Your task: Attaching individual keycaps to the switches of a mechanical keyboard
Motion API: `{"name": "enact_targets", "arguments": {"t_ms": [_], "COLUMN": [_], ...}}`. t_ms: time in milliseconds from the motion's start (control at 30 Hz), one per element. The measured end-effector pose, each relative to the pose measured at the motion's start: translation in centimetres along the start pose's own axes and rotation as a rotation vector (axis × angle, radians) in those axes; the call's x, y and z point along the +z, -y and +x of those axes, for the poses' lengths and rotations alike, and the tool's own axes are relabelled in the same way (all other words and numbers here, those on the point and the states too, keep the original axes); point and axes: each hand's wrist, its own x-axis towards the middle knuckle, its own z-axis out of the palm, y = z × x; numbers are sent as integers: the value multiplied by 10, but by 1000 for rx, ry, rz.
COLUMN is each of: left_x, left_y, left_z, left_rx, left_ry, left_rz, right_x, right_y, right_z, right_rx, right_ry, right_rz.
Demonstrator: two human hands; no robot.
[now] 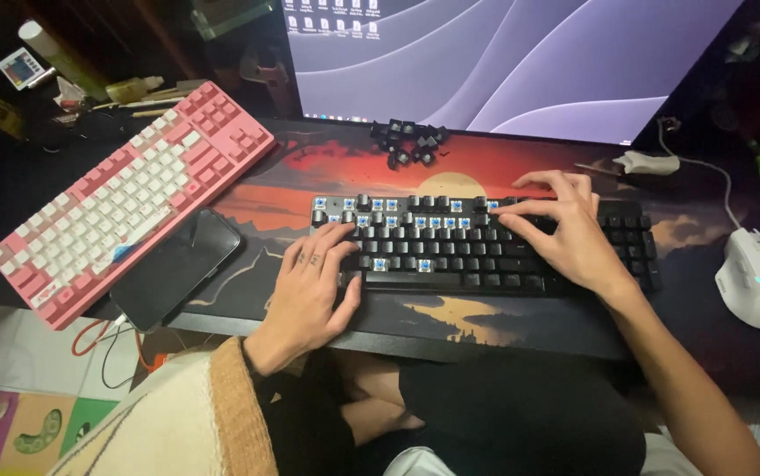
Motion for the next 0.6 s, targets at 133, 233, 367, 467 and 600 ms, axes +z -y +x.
{"name": "enact_targets", "arguments": {"t_ms": [133, 233, 367, 467, 600], "left_x": [-2, -1, 0, -2, -5], "left_y": [0, 0, 1, 0, -2], "left_z": [1, 1, -1, 1, 1], "left_rx": [5, 14, 14, 9, 3], "left_ry": [8, 3, -1, 9, 21], "left_rz": [-4, 19, 7, -4, -2], "right_x": [-7, -8, -8, -8, -15], "right_y": [5, 5, 7, 8, 7], "right_z": [6, 8, 12, 15, 19], "right_rx": [9, -34, -141, -165, -108], "right_ry": [52, 77, 60, 84, 161], "right_rz": [17, -96, -250, -288, -220]}}
